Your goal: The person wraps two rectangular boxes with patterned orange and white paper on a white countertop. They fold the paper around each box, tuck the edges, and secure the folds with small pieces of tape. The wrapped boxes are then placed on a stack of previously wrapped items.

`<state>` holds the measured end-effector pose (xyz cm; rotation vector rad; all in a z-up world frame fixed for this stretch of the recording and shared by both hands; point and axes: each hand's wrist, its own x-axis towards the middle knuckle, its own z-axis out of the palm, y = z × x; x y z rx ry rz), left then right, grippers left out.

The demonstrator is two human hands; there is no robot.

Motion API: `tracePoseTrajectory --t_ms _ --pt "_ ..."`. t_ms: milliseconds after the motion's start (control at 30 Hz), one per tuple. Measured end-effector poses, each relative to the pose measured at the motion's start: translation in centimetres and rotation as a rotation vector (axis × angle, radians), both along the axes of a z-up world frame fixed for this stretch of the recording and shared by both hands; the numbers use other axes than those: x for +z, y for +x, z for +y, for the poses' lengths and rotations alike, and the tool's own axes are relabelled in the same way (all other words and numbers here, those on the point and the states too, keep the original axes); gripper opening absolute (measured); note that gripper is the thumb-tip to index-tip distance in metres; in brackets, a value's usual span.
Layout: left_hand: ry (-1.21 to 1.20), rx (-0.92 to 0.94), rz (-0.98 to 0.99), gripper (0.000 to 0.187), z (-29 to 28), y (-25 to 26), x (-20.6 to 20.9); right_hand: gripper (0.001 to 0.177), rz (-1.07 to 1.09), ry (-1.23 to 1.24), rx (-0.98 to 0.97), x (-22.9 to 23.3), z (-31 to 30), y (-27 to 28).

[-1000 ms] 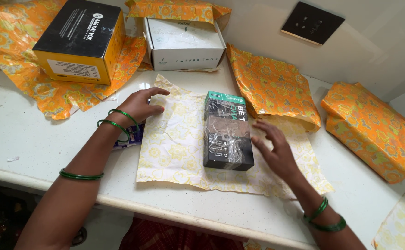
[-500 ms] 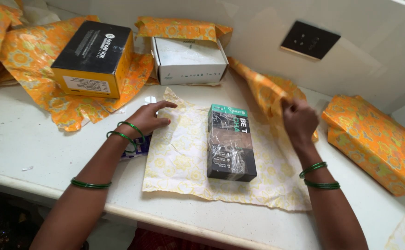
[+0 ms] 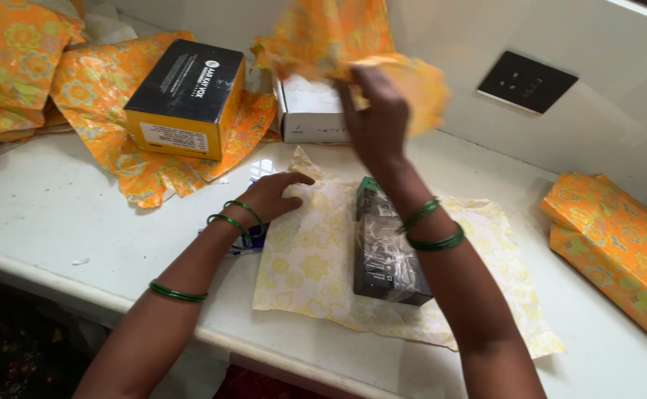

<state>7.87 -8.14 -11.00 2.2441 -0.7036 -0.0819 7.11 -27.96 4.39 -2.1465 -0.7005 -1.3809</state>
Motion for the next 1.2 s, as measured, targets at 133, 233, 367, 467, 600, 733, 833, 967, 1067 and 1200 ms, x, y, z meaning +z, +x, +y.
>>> tracePoseTrajectory --t_ms 133,233,367,467,600,733,833,967,1067,1200 --pt "0.039 -0.012 -0.058 0.050 0.1 1.3 -2.3 0.057 0.451 -0.251 0.197 -1.3 5.9 -1.9" --pt "0.139 0.013 -0.041 0.051 -0.3 2.9 -3.9 0.084 0.650 -0.356 0.408 -2.7 6.9 -4.7" --pt "0.270 -0.068 -0.237 0.039 -0.6 3.7 -5.0 0.080 0.638 -0.521 0.448 -4.7 4.4 -9.3" --pt "0.182 -0.021 -0.132 0.039 -0.5 3.1 -4.7 0.075 0.622 -0.544 0.436 -5.5 0.7 -12.2" --pt "-0.076 -0.079 -0.218 0.055 0.2 1.9 -3.2 0.071 0.664 -0.716 0.192 -5.8 -4.1 -14.0" --pt "-0.162 0.082 0.061 0.056 0.5 0.7 -1.6 0.065 0.816 -0.749 0.129 -6.8 -7.5 -16.1" --pt "-0.072 0.007 -0.078 0.056 0.5 0.3 -0.1 0.058 0.870 -0.716 0.073 -7.5 -9.1 -17.3" --pt "-0.056 0.040 -0.020 0.057 0.6 -0.9 1.5 0.054 0.893 -0.689 0.023 -7.8 -11.1 -18.3" --pt "-0.060 0.085 0.087 0.057 0.7 -1.7 2.6 0.053 0.887 -0.687 0.015 -7.7 -12.5 -18.6" --pt "-0.066 0.111 0.155 0.058 0.5 -2.0 3.0 0.050 0.908 -0.668 -0.010 -7.8 -14.0 -18.9"
